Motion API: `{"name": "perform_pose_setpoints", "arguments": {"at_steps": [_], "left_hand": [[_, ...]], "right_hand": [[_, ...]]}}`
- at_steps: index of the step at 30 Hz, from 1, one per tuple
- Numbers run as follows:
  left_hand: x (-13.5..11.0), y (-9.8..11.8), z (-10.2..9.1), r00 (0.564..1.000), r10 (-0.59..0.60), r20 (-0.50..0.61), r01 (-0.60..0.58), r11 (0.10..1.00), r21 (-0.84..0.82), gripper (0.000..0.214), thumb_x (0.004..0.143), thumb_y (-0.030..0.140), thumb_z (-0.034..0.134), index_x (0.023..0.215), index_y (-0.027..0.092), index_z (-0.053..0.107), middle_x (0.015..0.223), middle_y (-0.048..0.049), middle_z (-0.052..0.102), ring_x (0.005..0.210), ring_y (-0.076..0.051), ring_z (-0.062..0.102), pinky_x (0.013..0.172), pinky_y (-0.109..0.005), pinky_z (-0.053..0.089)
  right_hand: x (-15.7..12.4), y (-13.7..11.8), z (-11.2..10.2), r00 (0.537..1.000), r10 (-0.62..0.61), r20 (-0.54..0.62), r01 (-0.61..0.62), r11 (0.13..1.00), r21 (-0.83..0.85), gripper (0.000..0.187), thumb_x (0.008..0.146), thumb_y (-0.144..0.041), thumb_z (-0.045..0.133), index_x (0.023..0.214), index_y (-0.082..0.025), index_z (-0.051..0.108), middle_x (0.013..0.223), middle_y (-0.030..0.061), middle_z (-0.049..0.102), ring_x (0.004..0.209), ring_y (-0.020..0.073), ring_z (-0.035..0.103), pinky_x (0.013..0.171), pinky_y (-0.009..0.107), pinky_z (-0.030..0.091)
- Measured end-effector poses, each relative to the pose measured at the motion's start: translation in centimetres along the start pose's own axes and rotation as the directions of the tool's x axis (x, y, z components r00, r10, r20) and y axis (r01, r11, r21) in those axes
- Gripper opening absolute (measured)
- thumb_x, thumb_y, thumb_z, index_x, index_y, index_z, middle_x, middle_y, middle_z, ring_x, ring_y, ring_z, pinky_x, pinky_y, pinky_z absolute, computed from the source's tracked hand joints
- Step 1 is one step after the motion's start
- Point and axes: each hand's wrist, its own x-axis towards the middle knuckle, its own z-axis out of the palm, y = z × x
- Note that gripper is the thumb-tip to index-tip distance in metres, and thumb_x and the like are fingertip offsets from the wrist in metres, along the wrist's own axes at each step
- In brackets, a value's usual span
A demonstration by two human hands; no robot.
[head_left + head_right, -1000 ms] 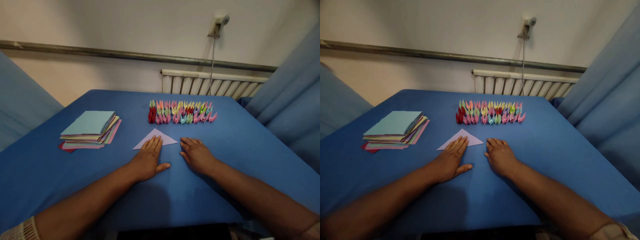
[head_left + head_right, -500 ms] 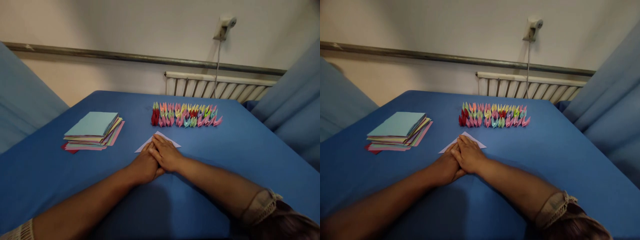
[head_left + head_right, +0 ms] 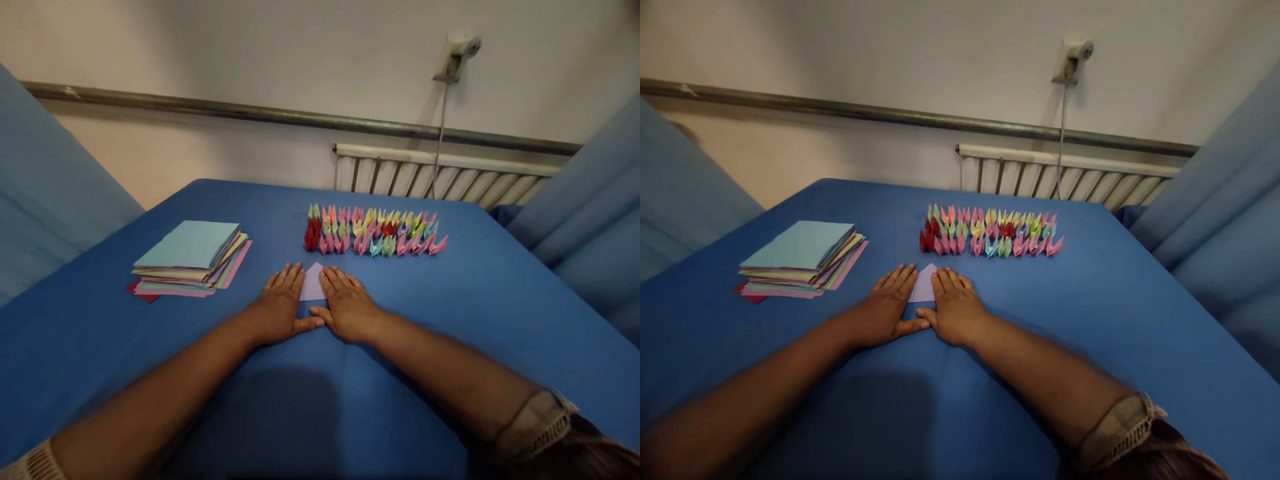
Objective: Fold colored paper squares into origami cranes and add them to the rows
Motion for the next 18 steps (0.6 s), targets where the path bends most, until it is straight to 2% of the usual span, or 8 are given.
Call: {"name": "perform_pose_setpoints", "arguments": {"at_steps": [3, 5, 8, 11, 14, 18], "left_hand": [[0.1, 0.8, -0.4, 0.996, 0.035, -0.076, -0.036, 0.999, -0.011, 0.110, 0.075, 0.080, 0.043, 0.150, 0.003, 0.020, 0.156, -0.0263, 0.015, 0.145, -0.041, 0.009, 0.115, -0.055, 0.014], [0.3, 2.2, -0.6, 0.980, 0.139, -0.139, -0.146, 0.989, -0.036, 0.106, 0.078, 0.077, 0.043, 0.151, 0.006, 0.014, 0.158, -0.0219, 0.011, 0.146, -0.037, 0.007, 0.117, -0.052, 0.013], [1.0, 3.8, -0.6, 0.959, 0.264, -0.099, -0.275, 0.954, -0.117, 0.097, 0.084, 0.072, 0.039, 0.151, 0.007, 0.014, 0.158, -0.0205, 0.016, 0.147, -0.030, 0.011, 0.118, -0.045, 0.015], [1.9, 3.8, -0.4, 0.976, 0.216, -0.036, -0.219, 0.966, -0.139, 0.091, 0.088, 0.069, 0.032, 0.151, 0.006, 0.018, 0.157, -0.0211, 0.017, 0.147, -0.030, 0.012, 0.118, -0.045, 0.015], [2.2, 2.6, -0.2, 0.994, 0.113, -0.003, -0.113, 0.989, -0.095, 0.088, 0.090, 0.067, 0.027, 0.150, 0.004, 0.019, 0.157, -0.0224, 0.018, 0.146, -0.033, 0.013, 0.116, -0.048, 0.016], [1.6, 1.1, -0.2, 0.999, 0.032, 0.010, -0.032, 0.999, -0.012, 0.085, 0.090, 0.065, 0.027, 0.150, 0.005, 0.022, 0.156, -0.0218, 0.020, 0.146, -0.034, 0.013, 0.115, -0.050, 0.015]], "right_hand": [[0.1, 0.1, 0.1, 1.000, -0.007, 0.008, 0.007, 1.000, -0.024, 0.077, 0.094, -0.056, 0.033, 0.150, -0.005, 0.022, 0.157, 0.0172, 0.021, 0.146, 0.0302, 0.013, 0.116, 0.047, 0.014], [0.1, 0.1, 0.2, 0.999, -0.028, 0.015, 0.029, 0.999, -0.036, 0.073, 0.095, -0.052, 0.033, 0.150, -0.006, 0.022, 0.157, 0.0177, 0.022, 0.146, 0.0300, 0.014, 0.116, 0.047, 0.015], [0.1, 0.1, 0.1, 0.996, -0.085, 0.031, 0.087, 0.994, -0.059, 0.071, 0.092, -0.047, 0.041, 0.151, -0.011, 0.024, 0.156, 0.0175, 0.024, 0.145, 0.0320, 0.017, 0.115, 0.048, 0.014], [0.1, 0.0, 0.1, 0.997, -0.064, 0.038, 0.066, 0.996, -0.054, 0.073, 0.090, -0.042, 0.043, 0.151, -0.009, 0.022, 0.156, 0.0188, 0.023, 0.145, 0.0326, 0.018, 0.115, 0.049, 0.014], [0.0, -0.1, 0.0, 0.999, -0.038, 0.012, 0.038, 0.999, -0.028, 0.073, 0.090, -0.042, 0.039, 0.151, -0.007, 0.019, 0.157, 0.0175, 0.022, 0.146, 0.0308, 0.015, 0.116, 0.048, 0.014], [-0.2, 0.2, 0.0, 1.000, -0.022, -0.009, 0.022, 1.000, -0.014, 0.073, 0.092, -0.048, 0.037, 0.150, -0.006, 0.023, 0.157, 0.0159, 0.022, 0.146, 0.0297, 0.015, 0.116, 0.047, 0.015]]}}
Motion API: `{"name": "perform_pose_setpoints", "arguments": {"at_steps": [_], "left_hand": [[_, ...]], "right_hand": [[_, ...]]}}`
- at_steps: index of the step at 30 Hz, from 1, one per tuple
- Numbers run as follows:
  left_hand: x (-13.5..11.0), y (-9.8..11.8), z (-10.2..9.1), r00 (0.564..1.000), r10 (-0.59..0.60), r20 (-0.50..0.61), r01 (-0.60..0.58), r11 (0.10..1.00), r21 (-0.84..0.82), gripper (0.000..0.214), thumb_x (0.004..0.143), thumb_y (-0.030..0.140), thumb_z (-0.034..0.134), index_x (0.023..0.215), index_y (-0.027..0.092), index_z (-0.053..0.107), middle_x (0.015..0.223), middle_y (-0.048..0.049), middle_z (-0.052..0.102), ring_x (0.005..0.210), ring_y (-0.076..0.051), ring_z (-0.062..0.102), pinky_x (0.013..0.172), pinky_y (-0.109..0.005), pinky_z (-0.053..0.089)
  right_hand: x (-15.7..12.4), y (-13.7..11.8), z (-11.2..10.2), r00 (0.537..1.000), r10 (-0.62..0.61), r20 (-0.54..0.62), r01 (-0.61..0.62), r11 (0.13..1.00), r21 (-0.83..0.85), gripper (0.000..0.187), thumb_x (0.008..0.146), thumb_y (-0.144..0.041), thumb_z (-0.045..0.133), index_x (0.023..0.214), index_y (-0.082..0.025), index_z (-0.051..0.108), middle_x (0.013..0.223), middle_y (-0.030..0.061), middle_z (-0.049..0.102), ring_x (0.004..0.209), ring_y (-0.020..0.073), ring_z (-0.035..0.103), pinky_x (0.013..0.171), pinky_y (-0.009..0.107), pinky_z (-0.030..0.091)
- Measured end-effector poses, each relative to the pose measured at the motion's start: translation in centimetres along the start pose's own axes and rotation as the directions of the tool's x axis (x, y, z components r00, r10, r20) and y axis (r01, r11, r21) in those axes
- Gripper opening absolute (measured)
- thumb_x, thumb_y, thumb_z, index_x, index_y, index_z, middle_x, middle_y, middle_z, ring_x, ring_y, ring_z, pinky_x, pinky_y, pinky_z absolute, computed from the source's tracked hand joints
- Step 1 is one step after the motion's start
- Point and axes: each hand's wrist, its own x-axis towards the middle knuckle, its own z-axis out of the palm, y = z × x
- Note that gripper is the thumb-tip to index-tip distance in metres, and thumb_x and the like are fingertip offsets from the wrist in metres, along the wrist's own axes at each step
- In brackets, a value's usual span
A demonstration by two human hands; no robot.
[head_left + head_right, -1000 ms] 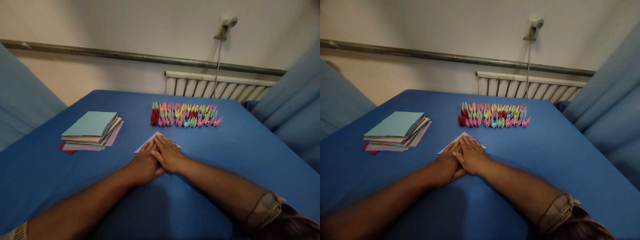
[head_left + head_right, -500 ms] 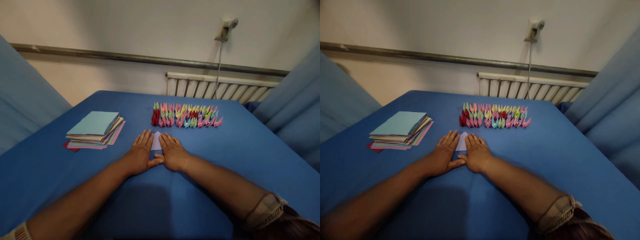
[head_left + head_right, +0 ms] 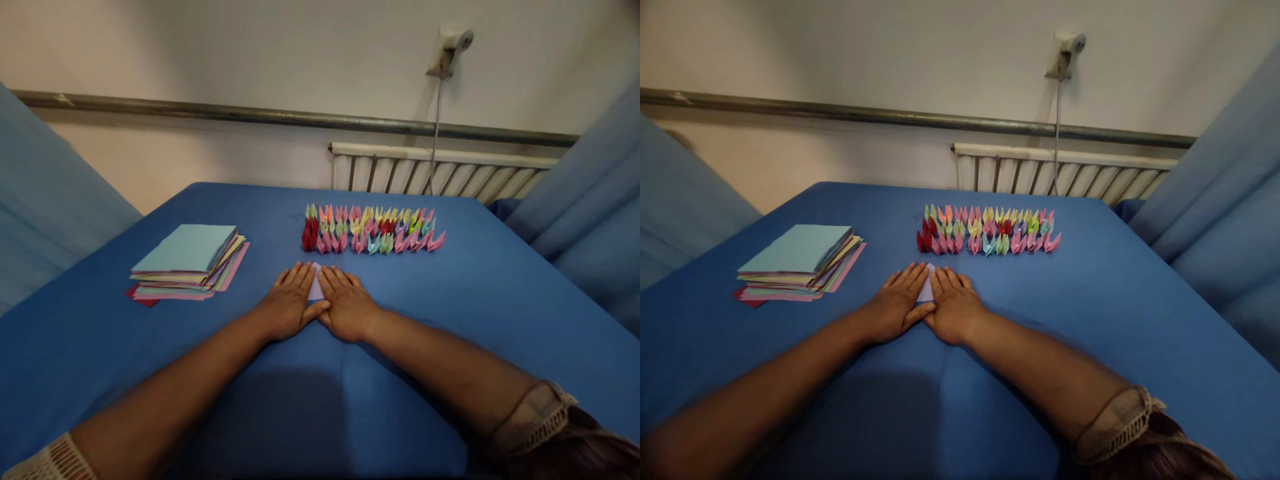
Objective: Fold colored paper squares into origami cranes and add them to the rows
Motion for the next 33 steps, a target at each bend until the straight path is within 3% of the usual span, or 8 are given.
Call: {"name": "perform_pose_setpoints", "arguments": {"at_steps": [6, 11, 17, 23, 28, 30, 33], "left_hand": [[-0.5, -0.8, -0.2, 0.992, -0.126, -0.006, 0.126, 0.991, 0.039, 0.071, 0.095, 0.053, 0.027, 0.150, 0.010, 0.024, 0.157, -0.0199, 0.017, 0.146, -0.035, 0.013, 0.114, -0.054, 0.014], [-1.0, -1.7, -1.2, 0.980, -0.183, 0.073, 0.180, 0.983, 0.044, 0.065, 0.095, 0.045, 0.027, 0.151, 0.013, 0.021, 0.159, -0.0159, 0.015, 0.146, -0.035, 0.011, 0.113, -0.056, 0.015], [-2.3, -5.2, -2.8, 0.968, -0.183, 0.173, 0.176, 0.983, 0.056, 0.064, 0.094, 0.044, 0.030, 0.152, 0.019, 0.021, 0.159, -0.0137, 0.016, 0.144, -0.038, 0.015, 0.110, -0.059, 0.022], [-2.8, -8.2, -3.3, 0.969, -0.176, 0.172, 0.163, 0.983, 0.083, 0.067, 0.090, 0.045, 0.039, 0.149, 0.015, 0.029, 0.157, -0.0161, 0.023, 0.143, -0.037, 0.022, 0.112, -0.053, 0.024], [-1.9, -7.0, -3.4, 0.985, -0.168, -0.027, 0.166, 0.985, -0.054, 0.054, 0.091, 0.036, 0.036, 0.136, 0.011, 0.050, 0.139, -0.0163, 0.052, 0.130, -0.030, 0.046, 0.110, -0.043, 0.032], [-1.5, -5.6, -3.3, 0.978, -0.191, -0.090, 0.173, 0.970, -0.173, 0.055, 0.093, 0.044, 0.034, 0.131, 0.010, 0.054, 0.130, -0.0159, 0.060, 0.121, -0.029, 0.054, 0.104, -0.040, 0.038], [-1.1, -3.7, -2.9, 0.978, -0.168, -0.122, 0.131, 0.956, -0.264, 0.058, 0.087, 0.053, 0.046, 0.129, 0.014, 0.056, 0.123, -0.0127, 0.064, 0.114, -0.030, 0.056, 0.098, -0.041, 0.042]], "right_hand": [[-0.1, 0.9, 0.0, 0.993, 0.097, -0.063, -0.098, 0.995, -0.026, 0.068, 0.096, -0.048, 0.031, 0.148, -0.005, 0.028, 0.156, 0.0176, 0.026, 0.144, 0.0312, 0.019, 0.114, 0.048, 0.018], [0.1, 1.4, 0.1, 0.982, 0.162, -0.095, -0.167, 0.985, -0.050, 0.062, 0.094, -0.037, 0.032, 0.147, -0.004, 0.030, 0.155, 0.0159, 0.028, 0.143, 0.0315, 0.021, 0.113, 0.048, 0.020], [0.3, 1.8, 0.1, 0.966, 0.221, -0.132, -0.228, 0.973, -0.036, 0.061, 0.089, -0.027, 0.038, 0.146, -0.006, 0.033, 0.154, 0.0154, 0.032, 0.141, 0.0319, 0.026, 0.111, 0.049, 0.022], [0.4, 3.0, -0.8, 0.948, 0.268, -0.169, -0.278, 0.960, -0.039, 0.057, 0.082, -0.016, 0.043, 0.139, -0.007, 0.043, 0.149, 0.0172, 0.039, 0.135, 0.0325, 0.034, 0.106, 0.049, 0.029], [0.6, 3.5, -1.1, 0.941, 0.263, -0.212, -0.271, 0.963, -0.009, 0.051, 0.079, -0.006, 0.042, 0.128, -0.012, 0.053, 0.142, 0.0144, 0.046, 0.128, 0.0298, 0.041, 0.102, 0.046, 0.032], [0.9, 3.6, -1.0, 0.941, 0.254, -0.224, -0.252, 0.967, 0.040, 0.051, 0.076, -0.004, 0.043, 0.125, -0.014, 0.056, 0.137, 0.0123, 0.052, 0.124, 0.0276, 0.045, 0.101, 0.042, 0.034], [1.4, 4.0, -0.8, 0.941, 0.239, -0.238, -0.207, 0.966, 0.152, 0.053, 0.072, -0.001, 0.043, 0.122, -0.016, 0.057, 0.127, 0.0101, 0.058, 0.119, 0.0236, 0.049, 0.100, 0.038, 0.037]]}}
